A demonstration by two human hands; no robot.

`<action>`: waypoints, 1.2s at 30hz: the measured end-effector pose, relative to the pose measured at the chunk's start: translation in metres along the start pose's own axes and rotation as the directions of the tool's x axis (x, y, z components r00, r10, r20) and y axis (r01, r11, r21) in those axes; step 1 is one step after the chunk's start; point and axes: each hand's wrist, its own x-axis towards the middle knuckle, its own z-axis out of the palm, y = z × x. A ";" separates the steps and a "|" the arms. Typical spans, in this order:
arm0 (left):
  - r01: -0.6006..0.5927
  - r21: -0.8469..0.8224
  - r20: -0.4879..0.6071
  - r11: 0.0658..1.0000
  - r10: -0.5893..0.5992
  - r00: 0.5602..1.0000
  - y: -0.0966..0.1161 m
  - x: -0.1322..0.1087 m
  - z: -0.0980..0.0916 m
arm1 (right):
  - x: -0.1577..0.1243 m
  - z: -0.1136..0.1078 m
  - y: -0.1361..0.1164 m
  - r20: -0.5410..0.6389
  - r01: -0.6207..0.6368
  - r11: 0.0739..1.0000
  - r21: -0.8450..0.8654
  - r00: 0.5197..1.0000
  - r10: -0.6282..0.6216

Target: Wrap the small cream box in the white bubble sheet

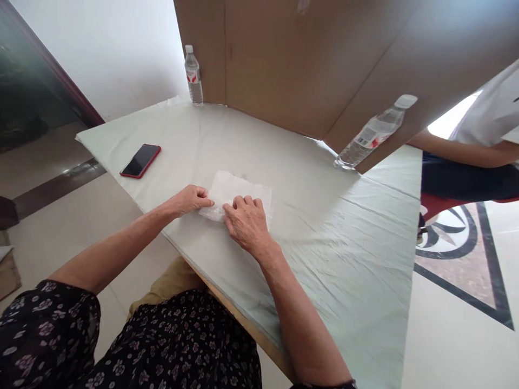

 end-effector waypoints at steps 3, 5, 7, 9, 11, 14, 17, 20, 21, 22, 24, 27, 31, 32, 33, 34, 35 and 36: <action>0.046 -0.191 -0.004 0.981 -0.048 0.999 0.006 -0.003 0.011 | 0.001 0.000 0.000 0.000 0.003 1.000 -0.001 1.000 -0.003; 0.084 -0.299 0.028 0.950 -0.080 0.996 0.011 -0.004 0.017 | 0.001 0.000 -0.001 0.002 0.002 1.000 0.001 1.000 -0.002; 0.109 -0.369 0.072 0.923 -0.089 0.993 0.015 -0.003 0.020 | 0.002 0.000 -0.001 -0.006 0.001 1.000 0.008 1.000 -0.001; 0.124 -0.408 0.109 0.905 -0.087 0.990 0.017 -0.003 0.023 | 0.002 0.000 -0.001 -0.024 -0.009 0.999 0.035 1.000 0.010; 0.118 -0.419 0.109 0.900 -0.079 0.991 0.019 -0.002 0.026 | 0.002 -0.002 0.000 -0.036 -0.030 0.996 0.082 0.999 0.033; 0.075 -0.387 0.076 0.919 -0.049 0.996 0.026 -0.003 0.032 | 0.002 -0.007 0.003 -0.016 -0.070 0.981 0.181 0.997 0.074; 0.047 -0.319 0.110 0.946 -0.013 0.994 0.034 -0.005 0.036 | -0.001 -0.013 0.008 -0.003 -0.083 0.954 0.288 0.996 0.088; 0.073 -0.262 0.218 0.962 -0.015 0.976 0.039 -0.006 0.035 | -0.004 -0.017 0.012 -0.011 -0.079 0.920 0.383 0.996 0.090; 0.071 -0.234 0.242 0.970 -0.013 0.970 0.039 -0.006 0.035 | -0.005 -0.018 0.014 -0.019 -0.072 0.909 0.410 0.996 0.087; 0.050 -0.196 0.250 0.979 0.000 0.968 0.038 -0.006 0.035 | -0.006 -0.020 0.016 -0.038 -0.067 0.899 0.432 0.995 0.092; -0.064 -0.078 0.227 0.995 0.080 0.971 0.035 -0.006 0.038 | -0.009 -0.024 0.022 -0.121 -0.089 0.883 0.461 0.979 0.161; -0.309 0.198 0.135 0.930 0.287 0.949 0.027 -0.009 0.046 | -0.024 -0.034 0.037 -0.205 -0.263 0.826 0.499 0.890 0.407; -0.439 0.454 0.060 0.776 0.465 0.883 0.018 -0.012 0.053 | -0.058 -0.035 0.058 0.084 -0.595 0.644 0.481 0.762 0.642; -0.452 0.467 0.067 0.760 0.480 0.875 0.017 -0.013 0.053 | -0.065 -0.032 0.061 0.178 -0.657 0.592 0.467 0.725 0.665; -0.464 0.471 0.078 0.750 0.488 0.869 0.015 -0.013 0.054 | -0.070 -0.026 0.062 0.266 -0.702 0.538 0.467 0.692 0.671; -0.471 0.473 0.087 0.745 0.493 0.866 0.015 -0.013 0.054 | -0.073 -0.020 0.062 0.339 -0.731 0.483 0.482 0.664 0.667; -0.474 0.477 0.091 0.740 0.495 0.864 0.015 -0.014 0.054 | -0.074 -0.014 0.060 0.393 -0.746 0.431 0.508 0.646 0.655; -0.472 0.486 0.091 0.735 0.495 0.864 0.015 -0.014 0.055 | -0.072 -0.007 0.058 0.424 -0.748 0.388 0.539 0.639 0.642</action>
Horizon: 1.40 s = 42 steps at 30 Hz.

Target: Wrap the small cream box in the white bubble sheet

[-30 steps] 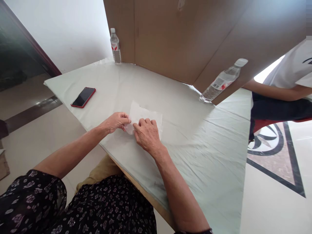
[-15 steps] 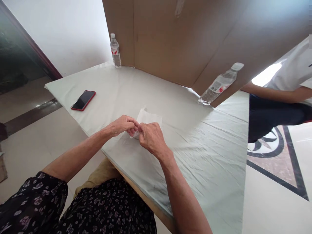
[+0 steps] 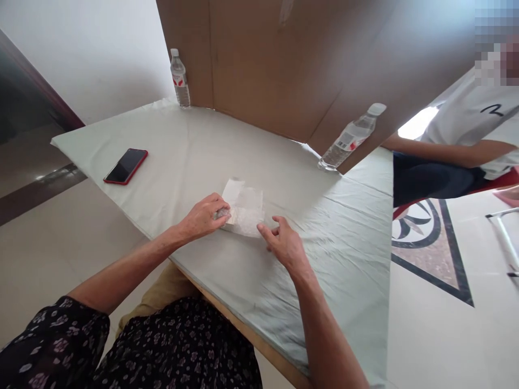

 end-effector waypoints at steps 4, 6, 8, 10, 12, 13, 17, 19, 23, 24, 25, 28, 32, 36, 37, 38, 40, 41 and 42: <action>0.005 0.074 0.026 0.997 -0.007 1.000 0.007 0.000 0.001 | 0.017 0.026 -0.009 -0.019 0.019 0.994 0.106 1.000 -0.017; 0.010 0.122 0.037 0.993 -0.015 0.999 0.011 0.000 0.002 | 0.025 0.036 -0.014 -0.072 0.048 0.986 0.161 0.997 -0.037; 0.011 0.161 0.041 0.987 -0.018 0.999 0.012 0.000 0.003 | 0.029 0.043 -0.016 -0.120 0.081 0.969 0.234 0.991 -0.054; 0.009 0.179 0.048 0.984 -0.018 0.999 0.012 0.000 0.003 | 0.028 0.047 -0.018 -0.167 0.126 0.963 0.239 0.982 -0.087; 0.014 0.180 0.061 0.984 -0.026 0.998 0.012 0.002 0.003 | 0.024 0.048 -0.021 -0.225 0.187 0.969 0.164 0.963 -0.148; 0.021 0.179 0.070 0.984 -0.034 0.997 0.012 0.002 0.003 | 0.021 0.049 -0.023 -0.254 0.218 0.969 0.119 0.950 -0.183; 0.047 0.173 0.117 0.984 -0.068 0.991 0.015 0.004 0.001 | 0.015 0.050 -0.035 -0.291 0.280 0.953 0.116 0.927 -0.237; 0.062 0.167 0.133 0.984 -0.084 0.988 0.017 0.004 0.000 | 0.015 0.051 -0.041 -0.263 0.276 0.938 0.209 0.940 -0.218; 0.079 0.155 0.140 0.985 -0.101 0.985 0.018 0.004 0.000 | 0.020 0.056 -0.050 -0.187 0.236 0.906 0.352 0.966 -0.179; 0.083 0.145 0.135 0.986 -0.103 0.985 0.018 0.004 0.000 | 0.021 0.057 -0.052 -0.180 0.232 0.906 0.355 0.967 -0.177; 0.088 0.131 0.130 0.988 -0.105 0.986 0.018 0.004 0.000 | 0.022 0.058 -0.053 -0.178 0.232 0.909 0.347 0.968 -0.179; 0.100 0.068 0.119 0.993 -0.108 0.987 0.016 0.004 0.002 | 0.019 0.059 -0.057 -0.174 0.236 0.923 0.303 0.966 -0.190; 0.120 -0.108 0.054 0.987 -0.115 0.992 0.007 0.002 0.005 | 0.011 0.055 -0.059 -0.138 0.272 0.934 0.232 0.960 -0.245; 0.188 -0.414 -0.021 0.891 -0.215 0.976 -0.001 -0.002 0.012 | 0.004 0.051 -0.059 -0.051 0.408 0.911 0.068 0.913 -0.405; 0.202 -0.462 -0.028 0.863 -0.242 0.970 -0.001 -0.003 0.014 | 0.003 0.050 -0.058 -0.036 0.437 0.900 -0.005 0.899 -0.437; 0.210 -0.487 -0.043 0.848 -0.264 0.964 0.000 -0.003 0.016 | 0.001 0.050 -0.058 -0.024 0.458 0.885 -0.084 0.887 -0.461; 0.202 -0.471 -0.087 0.859 -0.273 0.958 0.002 -0.003 0.019 | 0.000 0.050 -0.058 0.000 0.484 0.847 -0.219 0.868 -0.497; 0.189 -0.439 -0.111 0.879 -0.261 0.959 0.004 -0.003 0.021 | -0.001 0.049 -0.058 0.014 0.497 0.827 -0.263 0.859 -0.512; 0.172 -0.400 -0.130 0.900 -0.242 0.962 0.005 -0.004 0.022 | -0.001 0.048 -0.057 0.030 0.511 0.810 -0.287 0.850 -0.526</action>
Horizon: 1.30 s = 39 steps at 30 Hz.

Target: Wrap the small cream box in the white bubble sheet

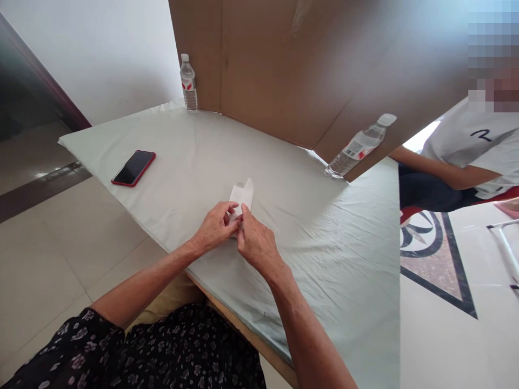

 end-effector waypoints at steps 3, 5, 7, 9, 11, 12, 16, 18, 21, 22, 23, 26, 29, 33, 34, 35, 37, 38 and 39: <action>-0.066 0.087 -0.014 0.994 0.068 0.998 0.000 -0.002 0.005 | 0.000 -0.004 0.004 0.032 0.047 0.998 0.039 0.998 -0.048; -0.086 0.098 -0.029 0.991 0.089 0.996 -0.002 -0.004 0.007 | 0.001 -0.007 0.008 0.020 0.041 0.992 0.118 0.999 -0.043; -0.100 0.096 -0.045 0.990 0.105 0.993 -0.004 -0.005 0.009 | 0.002 -0.008 0.012 -0.009 0.030 0.982 0.185 1.000 -0.029; -0.116 0.102 -0.053 0.988 0.122 0.991 -0.006 -0.006 0.010 | 0.004 -0.009 0.015 -0.026 0.031 0.973 0.229 0.999 -0.026; -0.119 0.117 -0.046 0.986 0.125 0.991 -0.007 -0.006 0.010 | 0.007 -0.011 0.020 -0.049 0.008 0.953 0.302 0.999 0.007; -0.115 0.124 -0.038 0.986 0.121 0.992 -0.008 -0.006 0.010 | 0.010 -0.012 0.023 -0.068 -0.032 0.932 0.361 0.996 0.061; -0.110 0.153 -0.025 0.982 0.115 0.993 -0.009 -0.007 0.011 | 0.030 -0.013 0.036 0.025 -0.341 0.723 0.600 0.912 0.409; -0.132 0.188 -0.035 0.973 0.140 0.989 -0.009 -0.008 0.012 | 0.044 -0.010 0.040 0.137 -0.441 0.630 0.639 0.872 0.471; -0.210 0.258 -0.028 0.943 0.225 0.974 -0.007 -0.009 0.011 | 0.065 0.000 0.042 0.190 -0.454 0.610 0.649 0.873 0.449; -0.242 0.279 -0.015 0.929 0.256 0.967 -0.006 -0.010 0.010 | 0.071 0.003 0.042 0.195 -0.454 0.617 0.643 0.876 0.441; -0.272 0.298 0.006 0.915 0.283 0.959 -0.005 -0.010 0.009 | 0.077 0.006 0.043 0.201 -0.456 0.626 0.633 0.877 0.435; -0.337 0.340 0.067 0.878 0.335 0.940 -0.003 -0.009 0.007 | 0.088 0.011 0.045 0.216 -0.443 0.659 0.608 0.891 0.399; -0.354 0.345 0.088 0.869 0.346 0.934 -0.005 -0.007 0.008 | 0.093 0.012 0.049 0.218 -0.389 0.689 0.612 0.920 0.327; -0.334 0.298 0.034 0.894 0.340 0.940 -0.009 -0.006 0.009 | 0.093 0.012 0.047 0.226 -0.347 0.607 0.715 0.936 0.269; -0.329 0.281 0.023 0.901 0.337 0.941 -0.010 -0.006 0.009 | 0.092 0.012 0.045 0.222 -0.336 0.563 0.755 0.939 0.263; -0.323 0.265 0.014 0.909 0.332 0.943 -0.011 -0.006 0.009 | 0.091 0.013 0.043 0.215 -0.323 0.517 0.793 0.942 0.259; -0.310 0.237 0.010 0.921 0.317 0.948 -0.012 -0.006 0.007 | 0.085 0.013 0.038 0.200 -0.291 0.434 0.853 0.949 0.243; -0.302 0.227 0.009 0.926 0.308 0.951 -0.012 -0.006 0.007 | 0.082 0.013 0.036 0.188 -0.270 0.407 0.873 0.955 0.230; -0.294 0.216 0.005 0.931 0.300 0.954 -0.012 -0.007 0.007 | 0.077 0.013 0.034 0.173 -0.246 0.395 0.885 0.962 0.212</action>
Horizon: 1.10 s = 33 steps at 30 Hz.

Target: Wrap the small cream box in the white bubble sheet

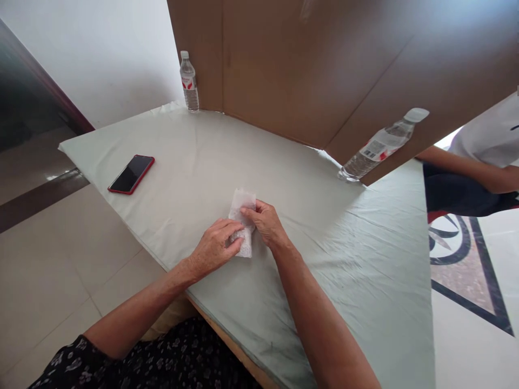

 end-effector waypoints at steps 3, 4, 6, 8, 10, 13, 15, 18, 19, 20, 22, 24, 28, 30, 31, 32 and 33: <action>0.053 -0.023 -0.048 0.998 -0.054 0.997 0.002 -0.003 0.002 | -0.016 0.001 -0.001 0.033 0.092 0.995 -0.026 0.995 -0.091; 0.084 -0.026 -0.086 0.996 -0.086 0.993 0.003 -0.005 0.003 | -0.022 0.000 0.000 0.035 0.132 0.989 -0.065 0.991 -0.130; 0.145 -0.026 -0.173 0.989 -0.147 0.974 0.004 -0.007 0.005 | -0.033 -0.002 0.001 0.033 0.219 0.961 -0.170 0.976 -0.216; 0.171 -0.020 -0.235 0.985 -0.171 0.957 0.003 -0.008 0.005 | -0.043 -0.004 0.005 0.057 0.294 0.915 -0.277 0.956 -0.289; 0.150 -0.015 -0.207 0.989 -0.150 0.967 0.000 -0.007 0.002 | -0.053 -0.006 0.010 0.104 0.356 0.866 -0.352 0.934 -0.342; 0.096 -0.050 -0.040 0.994 -0.098 0.994 -0.007 -0.004 -0.007 | -0.064 -0.008 0.020 0.156 0.461 0.774 -0.435 0.885 -0.439; 0.077 -0.086 0.027 0.993 -0.075 0.997 -0.011 -0.002 -0.011 | -0.070 -0.011 0.026 0.189 0.520 0.701 -0.488 0.847 -0.496; 0.054 -0.089 0.025 0.995 -0.052 0.998 -0.015 -0.001 -0.013 | -0.076 -0.016 0.032 0.255 0.576 0.580 -0.576 0.801 -0.542; 0.045 -0.081 0.022 0.996 -0.043 0.999 -0.016 0.000 -0.012 | -0.077 -0.017 0.034 0.277 0.591 0.538 -0.601 0.785 -0.554; 0.033 -0.075 0.024 0.997 -0.032 0.999 -0.017 0.000 -0.013 | -0.078 -0.019 0.036 0.300 0.607 0.499 -0.619 0.770 -0.564; -0.001 -0.091 0.055 0.996 0.006 0.998 -0.019 0.000 -0.016 | -0.078 -0.021 0.041 0.336 0.632 0.442 -0.637 0.744 -0.578; -0.050 -0.150 0.123 0.987 0.069 0.990 -0.023 -0.001 -0.023 | -0.077 -0.021 0.046 0.335 0.633 0.429 -0.645 0.738 -0.585; -0.131 -0.238 0.270 0.962 0.195 0.943 -0.031 -0.006 -0.038 | -0.074 -0.018 0.047 0.251 0.588 0.543 -0.600 0.782 -0.570; -0.127 -0.233 0.279 0.964 0.192 0.941 -0.033 -0.006 -0.041 | -0.073 -0.015 0.042 0.184 0.545 0.652 -0.528 0.822 -0.539; -0.102 -0.235 0.268 0.967 0.165 0.949 -0.033 -0.004 -0.040 | -0.072 -0.013 0.039 0.145 0.503 0.718 -0.481 0.853 -0.501; -0.058 -0.244 0.256 0.968 0.122 0.959 -0.034 -0.002 -0.039 | -0.072 -0.011 0.035 0.114 0.443 0.787 -0.429 0.891 -0.440; -0.001 -0.267 0.248 0.964 0.069 0.966 -0.033 0.000 -0.038 | -0.072 -0.009 0.031 0.091 0.367 0.849 -0.380 0.928 -0.361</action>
